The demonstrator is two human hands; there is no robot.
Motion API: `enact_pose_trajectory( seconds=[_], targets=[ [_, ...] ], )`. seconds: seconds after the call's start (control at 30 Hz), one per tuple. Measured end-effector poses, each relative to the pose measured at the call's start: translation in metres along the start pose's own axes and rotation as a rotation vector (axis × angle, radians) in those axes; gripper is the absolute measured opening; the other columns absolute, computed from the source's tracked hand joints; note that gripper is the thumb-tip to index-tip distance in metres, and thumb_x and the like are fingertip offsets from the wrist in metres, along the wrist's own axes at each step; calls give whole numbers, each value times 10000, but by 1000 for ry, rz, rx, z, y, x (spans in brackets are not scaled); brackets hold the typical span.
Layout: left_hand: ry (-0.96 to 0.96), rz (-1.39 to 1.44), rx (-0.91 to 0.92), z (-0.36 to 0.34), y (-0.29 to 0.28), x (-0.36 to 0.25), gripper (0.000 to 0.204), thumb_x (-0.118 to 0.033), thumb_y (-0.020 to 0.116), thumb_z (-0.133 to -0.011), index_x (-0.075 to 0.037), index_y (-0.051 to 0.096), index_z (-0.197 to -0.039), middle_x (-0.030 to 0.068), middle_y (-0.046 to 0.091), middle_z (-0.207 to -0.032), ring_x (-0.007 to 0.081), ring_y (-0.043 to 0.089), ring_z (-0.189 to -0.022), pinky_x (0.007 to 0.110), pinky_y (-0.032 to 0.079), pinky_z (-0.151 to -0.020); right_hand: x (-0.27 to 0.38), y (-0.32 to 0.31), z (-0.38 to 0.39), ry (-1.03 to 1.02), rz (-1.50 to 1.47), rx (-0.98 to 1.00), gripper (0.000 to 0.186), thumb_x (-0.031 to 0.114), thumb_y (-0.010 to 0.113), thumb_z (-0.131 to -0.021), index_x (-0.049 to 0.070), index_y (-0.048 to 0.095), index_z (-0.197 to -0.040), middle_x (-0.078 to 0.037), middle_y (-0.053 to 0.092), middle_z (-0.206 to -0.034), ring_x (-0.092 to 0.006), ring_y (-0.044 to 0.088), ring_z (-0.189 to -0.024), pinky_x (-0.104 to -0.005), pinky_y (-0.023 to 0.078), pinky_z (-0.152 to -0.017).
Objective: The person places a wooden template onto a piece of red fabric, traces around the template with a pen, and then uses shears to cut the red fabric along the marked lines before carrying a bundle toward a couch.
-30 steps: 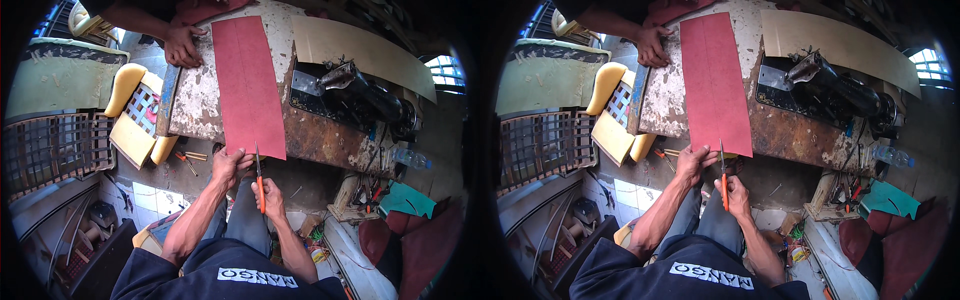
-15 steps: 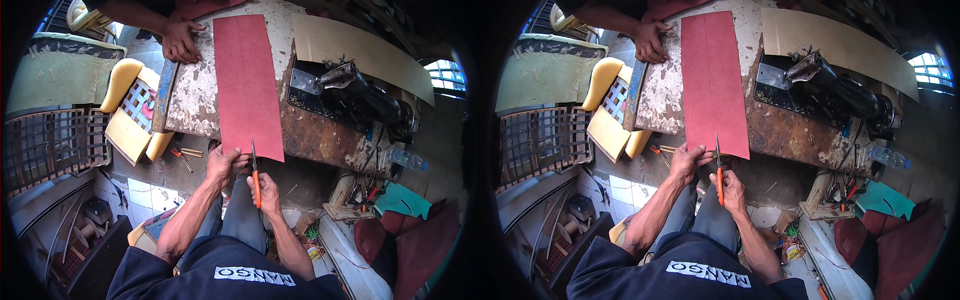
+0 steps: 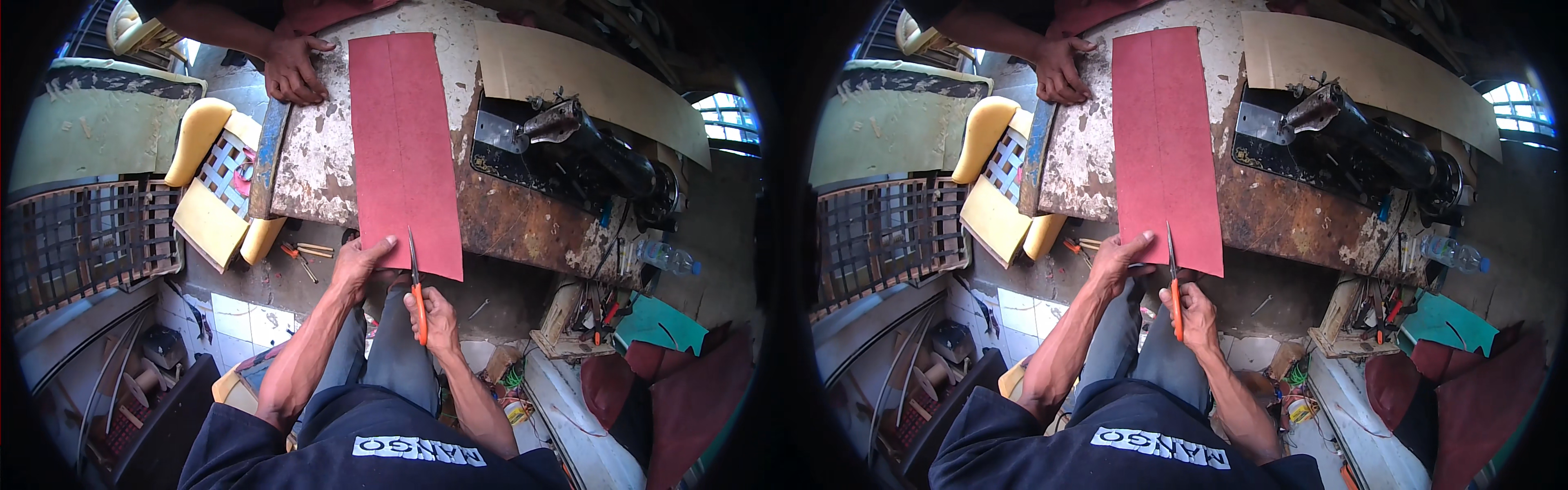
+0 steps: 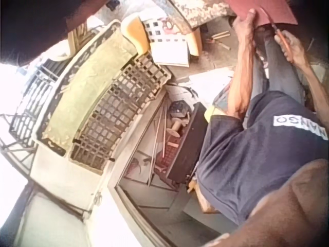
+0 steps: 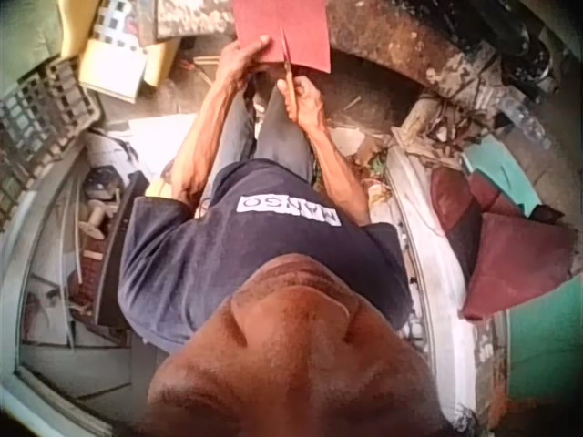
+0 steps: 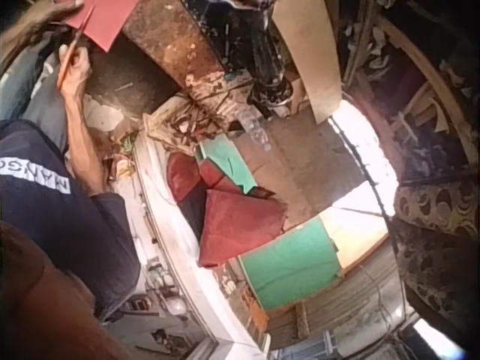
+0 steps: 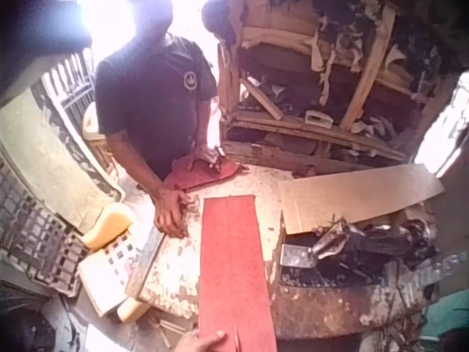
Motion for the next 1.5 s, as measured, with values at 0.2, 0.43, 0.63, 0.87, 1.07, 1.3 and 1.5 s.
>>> enact_pose_trajectory(
  seconds=[0.2,0.43,0.63,0.87,1.07,1.3,1.5],
  targets=[
    [53,-1,24,-14,-7,7,341,-135,789,-849,83,664,-1079,158,723,-973,205,707,-800,331,587,-720,-3,3,3,-1,-35,-15,432,427,763,-885,35,601,-964,14,575,-659,-50,527,-521,-216,443,-465],
    [14,-17,65,-12,-7,10,332,-113,785,-852,90,664,-1085,157,723,-978,202,705,-822,327,576,-768,-6,5,-2,17,-83,18,419,419,759,-891,38,604,-969,24,555,-652,-44,511,-517,-208,428,-459],
    [-8,-48,84,-10,-7,8,335,-95,771,-861,98,655,-1108,164,720,-1015,204,705,-876,331,565,-833,1,7,2,12,-61,3,427,424,758,-891,35,602,-973,25,553,-647,-45,508,-517,-211,415,-456],
    [3,0,130,-7,-6,16,300,-110,776,-858,72,677,-1076,140,720,-979,187,699,-808,322,573,-755,1,5,-7,-59,-10,-3,432,438,754,-892,38,606,-961,25,553,-635,-49,510,-517,-221,421,-465],
    [-27,-17,141,-5,-6,16,329,-87,765,-859,84,655,-1119,156,720,-1029,218,705,-910,339,563,-874,1,9,-3,-20,-44,25,432,425,724,-919,31,573,-1009,24,514,-653,-42,474,-491,-206,430,-439],
    [-37,-26,191,0,-4,24,290,-100,771,-860,56,690,-1091,133,725,-1019,187,697,-855,334,567,-790,12,7,-12,-51,-47,7,492,498,732,-891,32,599,-979,17,568,-673,-52,518,-521,-215,440,-460],
    [-32,-21,179,0,-4,23,288,-88,768,-860,63,688,-1092,137,725,-1014,183,697,-845,329,573,-780,9,12,-8,-19,-144,24,477,484,751,-878,50,565,-947,25,516,-641,-44,488,-499,-201,415,-430]
  ],
)
Point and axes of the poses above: each hand's wrist, its own z-axis away from the middle knuckle, its own y-axis out of the palm, x = y × z, the point moved 9 cm from there along -z, towards the middle knuckle
